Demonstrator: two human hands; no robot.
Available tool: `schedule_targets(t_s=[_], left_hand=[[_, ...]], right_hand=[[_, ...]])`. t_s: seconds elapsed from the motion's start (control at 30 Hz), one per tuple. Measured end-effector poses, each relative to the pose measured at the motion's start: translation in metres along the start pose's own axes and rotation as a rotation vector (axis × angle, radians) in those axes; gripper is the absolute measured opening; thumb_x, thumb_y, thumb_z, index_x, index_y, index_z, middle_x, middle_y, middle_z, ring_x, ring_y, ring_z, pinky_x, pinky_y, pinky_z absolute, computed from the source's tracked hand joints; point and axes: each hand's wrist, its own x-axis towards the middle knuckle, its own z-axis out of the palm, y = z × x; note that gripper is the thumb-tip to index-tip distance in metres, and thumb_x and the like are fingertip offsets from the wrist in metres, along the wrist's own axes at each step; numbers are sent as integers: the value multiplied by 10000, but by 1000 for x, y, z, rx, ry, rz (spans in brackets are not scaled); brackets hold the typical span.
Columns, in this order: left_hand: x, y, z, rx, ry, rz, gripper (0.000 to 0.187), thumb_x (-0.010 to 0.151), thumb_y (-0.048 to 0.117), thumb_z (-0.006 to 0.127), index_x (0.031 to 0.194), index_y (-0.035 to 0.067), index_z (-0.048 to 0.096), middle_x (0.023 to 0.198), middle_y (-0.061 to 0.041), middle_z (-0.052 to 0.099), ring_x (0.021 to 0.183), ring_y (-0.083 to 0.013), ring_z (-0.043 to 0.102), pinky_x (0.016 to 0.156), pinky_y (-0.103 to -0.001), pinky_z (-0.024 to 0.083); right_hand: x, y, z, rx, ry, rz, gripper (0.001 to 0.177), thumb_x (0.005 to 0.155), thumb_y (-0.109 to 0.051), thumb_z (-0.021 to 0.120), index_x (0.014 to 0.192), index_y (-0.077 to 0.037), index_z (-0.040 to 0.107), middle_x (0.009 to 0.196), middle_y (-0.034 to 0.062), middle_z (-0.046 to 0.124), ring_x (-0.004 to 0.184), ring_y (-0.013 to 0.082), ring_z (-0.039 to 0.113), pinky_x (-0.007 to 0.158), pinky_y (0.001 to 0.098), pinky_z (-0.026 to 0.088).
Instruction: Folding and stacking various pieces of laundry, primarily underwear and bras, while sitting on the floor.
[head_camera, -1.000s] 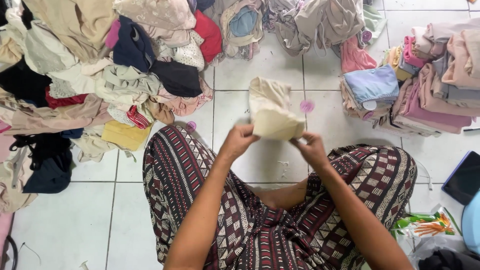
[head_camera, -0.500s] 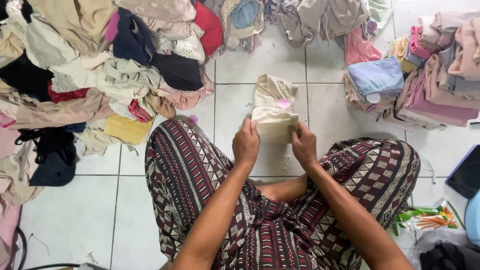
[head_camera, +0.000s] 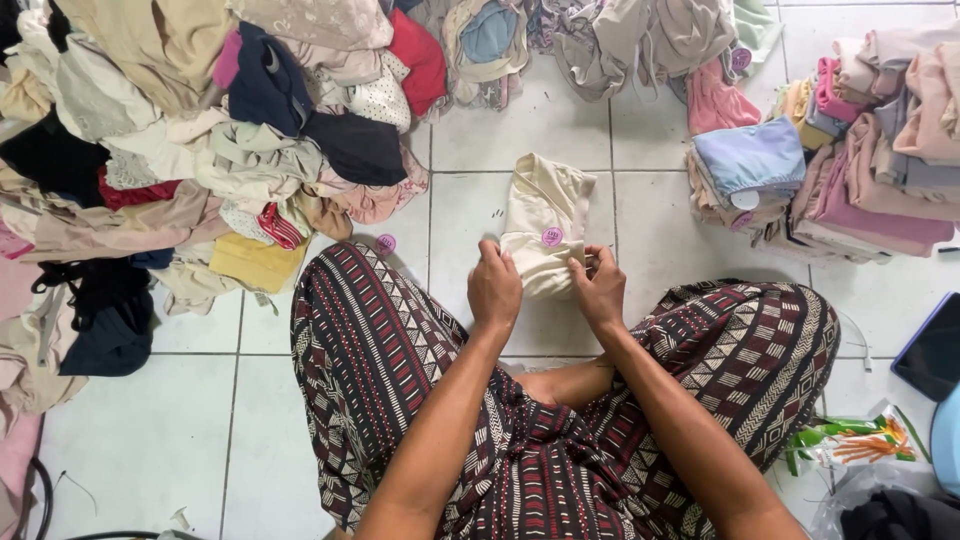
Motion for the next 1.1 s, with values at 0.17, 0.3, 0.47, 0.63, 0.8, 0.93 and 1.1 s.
schedule_targets(t_s=[0.17, 0.3, 0.47, 0.63, 0.8, 0.93, 1.1], left_hand=[[12, 18, -9, 226, 36, 474, 174, 943, 153, 533, 1108, 103, 556, 1013, -93, 618, 1003, -295, 649, 865, -411, 525], [31, -4, 19, 323, -61, 664, 318, 858, 123, 613, 1171, 182, 599, 1163, -24, 581, 1182, -216, 561, 1002, -373, 471], [47, -4, 23, 241, -76, 643, 177, 946, 180, 503, 1008, 200, 668, 1148, 25, 613, 1217, -187, 526, 1043, -391, 419], [62, -12, 28, 296, -140, 595, 222, 1022, 213, 415, 1058, 272, 625, 1142, 66, 614, 1264, -159, 491, 1101, -428, 345], [71, 1, 8, 225, -304, 628, 254, 1038, 199, 367, 1120, 270, 596, 866, 27, 634, 966, -193, 654, 1001, -383, 420], [87, -19, 32, 138, -473, 567, 262, 1025, 167, 376, 1084, 232, 623, 850, -21, 656, 964, -276, 665, 985, -418, 420], [94, -22, 47, 326, -625, 458, 246, 974, 268, 411, 957, 231, 654, 855, -44, 717, 930, -237, 676, 1034, -378, 334]], right_hand=[[-4, -12, 3, 3, -14, -19, 145, 905, -121, 694, 1042, -79, 675, 825, 94, 710, 708, 209, 686, 647, 356, 550], [-3, -15, 4, 33, -47, 13, 100, 872, -122, 704, 970, -123, 726, 804, 51, 701, 716, 167, 682, 663, 335, 554], [-7, -23, 2, 54, -43, 28, 111, 858, -101, 680, 959, -106, 728, 790, 55, 674, 729, 166, 656, 666, 344, 547], [-7, -21, 4, 49, -58, 16, 127, 845, -82, 654, 948, -100, 724, 784, 56, 665, 740, 168, 651, 669, 340, 546], [-9, -28, 1, 41, -96, -36, 119, 846, -66, 666, 949, -89, 723, 780, 66, 673, 769, 191, 660, 696, 385, 536], [-9, -33, 1, 33, -104, -35, 123, 863, -74, 679, 977, -96, 720, 790, 79, 689, 775, 199, 673, 717, 384, 537], [-11, -38, 5, -62, -89, -127, 528, 849, -127, 747, 1338, -70, 558, 883, 211, 684, 809, 358, 683, 774, 502, 528]])
